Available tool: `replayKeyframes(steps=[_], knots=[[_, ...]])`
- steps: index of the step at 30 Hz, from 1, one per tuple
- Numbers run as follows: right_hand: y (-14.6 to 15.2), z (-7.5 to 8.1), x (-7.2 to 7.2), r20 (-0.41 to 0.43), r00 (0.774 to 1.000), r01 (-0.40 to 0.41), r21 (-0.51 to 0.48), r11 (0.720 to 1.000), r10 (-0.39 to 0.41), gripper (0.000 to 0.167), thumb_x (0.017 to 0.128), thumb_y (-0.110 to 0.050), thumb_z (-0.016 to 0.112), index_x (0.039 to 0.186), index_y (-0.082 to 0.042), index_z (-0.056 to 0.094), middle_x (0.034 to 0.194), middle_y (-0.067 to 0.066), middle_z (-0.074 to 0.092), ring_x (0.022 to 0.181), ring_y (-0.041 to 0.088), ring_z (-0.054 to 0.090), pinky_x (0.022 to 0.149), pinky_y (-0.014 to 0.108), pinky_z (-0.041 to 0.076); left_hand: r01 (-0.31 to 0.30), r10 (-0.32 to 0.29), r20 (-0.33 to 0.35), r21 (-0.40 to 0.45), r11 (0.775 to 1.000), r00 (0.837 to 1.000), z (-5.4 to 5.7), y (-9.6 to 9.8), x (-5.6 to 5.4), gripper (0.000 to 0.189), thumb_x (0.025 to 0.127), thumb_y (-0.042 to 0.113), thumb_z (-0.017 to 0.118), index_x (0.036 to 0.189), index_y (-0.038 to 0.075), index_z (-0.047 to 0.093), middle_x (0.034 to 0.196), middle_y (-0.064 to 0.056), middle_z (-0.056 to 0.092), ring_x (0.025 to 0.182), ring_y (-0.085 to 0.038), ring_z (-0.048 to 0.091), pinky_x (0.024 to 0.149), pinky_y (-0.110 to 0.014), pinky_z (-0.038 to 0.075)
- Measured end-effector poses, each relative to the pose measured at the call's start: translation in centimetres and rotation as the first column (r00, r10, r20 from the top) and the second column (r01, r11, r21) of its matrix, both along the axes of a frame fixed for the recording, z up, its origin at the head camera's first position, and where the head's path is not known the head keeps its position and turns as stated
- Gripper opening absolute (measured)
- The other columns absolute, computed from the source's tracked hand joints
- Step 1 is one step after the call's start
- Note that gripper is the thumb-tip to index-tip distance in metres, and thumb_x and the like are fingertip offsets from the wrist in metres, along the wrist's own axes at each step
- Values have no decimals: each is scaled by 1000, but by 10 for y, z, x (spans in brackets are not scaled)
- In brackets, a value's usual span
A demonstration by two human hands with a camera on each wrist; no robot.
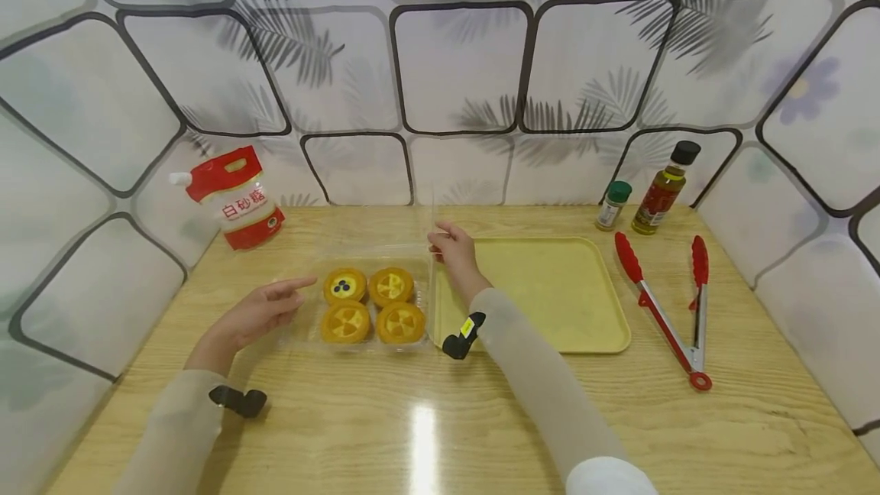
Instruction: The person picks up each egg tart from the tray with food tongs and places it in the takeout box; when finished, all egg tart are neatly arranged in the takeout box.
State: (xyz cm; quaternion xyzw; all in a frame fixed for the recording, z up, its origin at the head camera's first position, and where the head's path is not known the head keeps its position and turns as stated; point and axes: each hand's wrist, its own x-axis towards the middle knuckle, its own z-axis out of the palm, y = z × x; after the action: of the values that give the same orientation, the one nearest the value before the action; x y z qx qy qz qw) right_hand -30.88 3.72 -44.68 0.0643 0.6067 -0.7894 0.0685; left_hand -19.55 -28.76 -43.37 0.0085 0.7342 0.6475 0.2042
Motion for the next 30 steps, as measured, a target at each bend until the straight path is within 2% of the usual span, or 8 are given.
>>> replayKeyframes(steps=[7,10,14,17,19,24,26,30], knots=[[4,4,7,-24,1000,-8,-164,986,4,40,92,3,56,132,-5,54,81,-5,53,72,7,52,64,22,42,-7,7,4,6,1000,1000,-2,2,-1,41,99,10,47,140,6,46,74,4,40,64,-10,39,60,-22,36],[6,5,10,-30,999,-27,-227,974,21,32,92,4,55,120,-9,61,84,-4,53,75,9,52,68,25,41,1,-1,-4,7,1000,1000,-3,2,0,42,100,9,46,141,5,43,74,3,40,63,-10,39,60,-22,36],[11,5,14,-46,997,-74,-273,959,64,27,91,6,55,95,-17,70,86,-4,56,80,11,52,71,28,39,10,-10,-8,24,1000,1000,-4,2,0,44,100,10,46,143,4,40,74,3,41,64,-9,40,60,-22,36],[16,3,18,-67,991,-132,-269,954,118,32,92,7,53,81,-19,69,88,-5,60,85,11,52,72,29,37,19,-18,-13,68,997,1000,-5,-1,2,46,101,15,45,145,4,37,78,3,44,68,-9,43,63,-22,40],[20,2,20,-81,985,-169,-258,951,153,34,93,6,50,77,-18,67,91,-4,61,87,12,52,74,30,36,17,-16,-6,115,993,1000,-5,-3,4,49,102,22,43,147,5,33,81,2,46,72,-9,45,67,-22,43],[26,0,26,-135,959,-271,-173,947,249,38,95,4,41,74,-18,64,101,-3,56,94,11,50,80,31,36,53,-47,-34,169,984,998,-1,-10,10,61,103,40,29,151,5,16,88,0,51,79,-9,53,77,-24,48],[28,-1,28,-159,945,-307,-135,942,285,39,95,4,38,74,-17,63,103,-2,53,97,12,49,82,31,36,61,-54,-48,168,984,997,2,-12,13,61,103,44,26,150,7,16,90,-1,54,81,-10,55,80,-25,49],[30,-6,34,-195,927,-345,-108,932,321,40,93,6,35,73,-17,62,104,1,53,100,14,48,85,32,36,100,-88,-77,171,980,993,9,-15,19,59,103,44,23,149,9,11,94,-1,59,85,-12,58,83,-27,49]])
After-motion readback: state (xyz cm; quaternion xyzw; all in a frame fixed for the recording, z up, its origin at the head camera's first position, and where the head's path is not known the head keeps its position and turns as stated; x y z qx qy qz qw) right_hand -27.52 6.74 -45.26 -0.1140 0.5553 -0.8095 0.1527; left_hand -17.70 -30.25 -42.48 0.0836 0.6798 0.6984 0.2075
